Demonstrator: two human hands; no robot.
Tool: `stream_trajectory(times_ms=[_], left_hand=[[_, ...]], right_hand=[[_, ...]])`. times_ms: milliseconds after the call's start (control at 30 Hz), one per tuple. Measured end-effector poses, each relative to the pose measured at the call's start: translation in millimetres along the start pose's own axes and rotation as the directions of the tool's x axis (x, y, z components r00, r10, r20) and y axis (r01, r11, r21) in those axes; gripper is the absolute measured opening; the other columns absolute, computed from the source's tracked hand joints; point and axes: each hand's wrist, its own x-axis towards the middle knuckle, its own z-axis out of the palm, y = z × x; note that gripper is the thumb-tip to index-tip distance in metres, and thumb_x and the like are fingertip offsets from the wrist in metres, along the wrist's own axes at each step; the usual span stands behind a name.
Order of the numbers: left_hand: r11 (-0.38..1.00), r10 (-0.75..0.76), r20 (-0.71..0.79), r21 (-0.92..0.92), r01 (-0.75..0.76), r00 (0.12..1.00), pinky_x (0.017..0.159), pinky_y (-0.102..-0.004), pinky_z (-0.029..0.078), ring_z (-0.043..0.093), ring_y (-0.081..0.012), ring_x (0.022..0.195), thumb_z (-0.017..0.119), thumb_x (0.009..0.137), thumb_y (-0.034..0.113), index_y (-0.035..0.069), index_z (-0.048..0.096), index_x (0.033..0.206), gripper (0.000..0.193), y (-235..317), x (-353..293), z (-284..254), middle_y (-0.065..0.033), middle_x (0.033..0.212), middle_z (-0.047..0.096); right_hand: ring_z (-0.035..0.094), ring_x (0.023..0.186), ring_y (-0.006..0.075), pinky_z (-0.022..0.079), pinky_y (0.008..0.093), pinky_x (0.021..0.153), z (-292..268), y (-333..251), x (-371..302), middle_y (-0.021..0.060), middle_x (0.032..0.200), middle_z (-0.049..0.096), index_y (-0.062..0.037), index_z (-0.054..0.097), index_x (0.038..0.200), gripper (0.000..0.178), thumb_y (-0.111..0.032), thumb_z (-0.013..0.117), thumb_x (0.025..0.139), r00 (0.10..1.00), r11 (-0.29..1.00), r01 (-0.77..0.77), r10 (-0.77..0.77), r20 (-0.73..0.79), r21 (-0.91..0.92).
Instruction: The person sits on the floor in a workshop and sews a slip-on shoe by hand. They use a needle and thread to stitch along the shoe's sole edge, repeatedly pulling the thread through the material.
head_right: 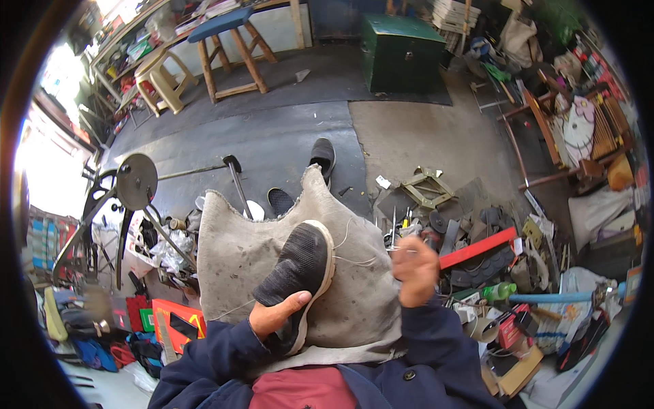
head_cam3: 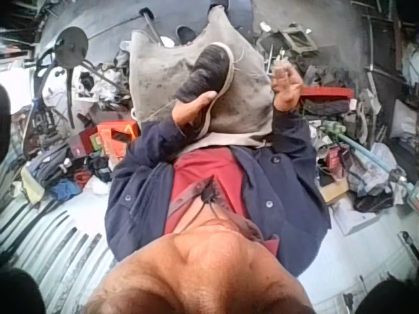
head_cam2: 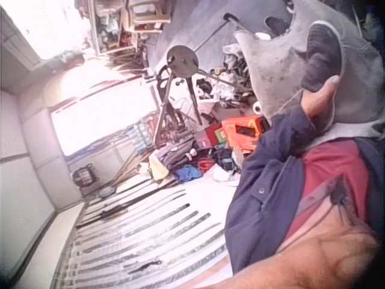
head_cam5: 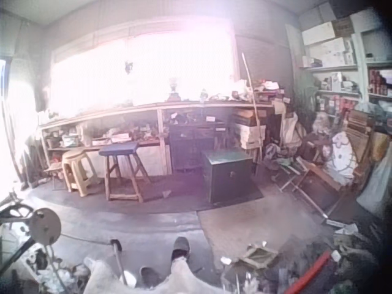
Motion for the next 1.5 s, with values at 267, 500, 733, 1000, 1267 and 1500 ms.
stream_trajectory(times_ms=[267,500,733,1000,1267,1500], left_hand=[[0.854,0.17,-0.023,0.503,-0.136,0.985,0.081,-0.0361,0.055,0.072,-0.0256,0.101,0.07,0.092,0.004,-0.001,0.067,0.126,0.035,30,-36,-3,-0.0185,0.113,0.073],[0.438,0.367,-0.396,0.872,0.219,0.842,0.059,-0.036,0.049,0.067,-0.0289,0.062,0.064,0.096,0.008,0.003,0.074,0.095,0.012,31,-120,-97,-0.0163,0.074,0.069],[0.688,0.324,-0.573,0.689,0.228,0.753,0.068,-0.0342,0.051,0.066,-0.0213,0.07,0.059,0.1,0.013,-0.003,0.069,0.089,0.022,62,-149,-149,-0.0151,0.083,0.073],[0.819,0.399,-0.345,-0.283,-0.499,0.85,0.046,-0.0316,0.035,0.044,-0.0164,0.051,0.051,0.102,0.016,-0.001,0.059,0.089,0.022,91,-41,-29,-0.0113,0.069,0.057],[0.178,0.398,0.434,0.828,-0.532,0.808,0.053,-0.0398,0.049,0.062,-0.0282,0.058,0.075,0.085,0.006,0.012,0.073,0.101,0.017,83,56,48,-0.0074,0.074,0.055],[0.402,0.461,0.234,0.805,-0.436,0.856,0.057,-0.0343,0.048,0.062,-0.0283,0.06,0.072,0.087,-0.002,0.001,0.073,0.096,0.009,75,57,42,-0.0118,0.075,0.061]], right_hand=[[0.057,0.057,0.0146,0.049,0.0308,0.054,64,9,5,0.0044,0.072,0.06,-0.0057,0.062,0.085,0.047,-0.036,0.095,0.072,0.968,0.687,0.209,-0.042,0.248,-0.696],[0.06,0.057,0.0177,0.05,0.0323,0.054,62,13,-1,0.0044,0.076,0.063,-0.0075,0.061,0.09,0.049,-0.038,0.095,0.072,0.968,0.658,0.249,-0.162,0.19,-0.71],[0.06,0.059,0.0157,0.049,0.0311,0.055,48,13,-7,0.0052,0.069,0.06,-0.0067,0.062,0.09,0.048,-0.041,0.093,0.075,0.995,0.756,0.045,0.025,0.098,-0.653],[0.042,0.056,0.0056,0.032,0.0213,0.053,8,9,-29,-0.0043,0.072,0.053,-0.0047,0.064,0.104,0.022,-0.026,0.067,0.099,0.835,0.749,-0.55,0.482,0.264,0.369],[0.043,0.066,0.0096,0.037,0.0243,0.062,37,-18,-43,-0.0019,0.087,0.055,-0.0086,0.035,0.162,0.073,-0.008,0.06,0.094,0.832,0.816,-0.461,0.259,0.491,0.35],[0.05,0.061,0.0075,0.042,0.0248,0.058,39,-9,4,0.001,0.07,0.061,-0.0044,0.063,0.139,0.044,-0.013,0.068,0.096,0.959,0.841,-0.018,0.168,0.229,-0.54]])
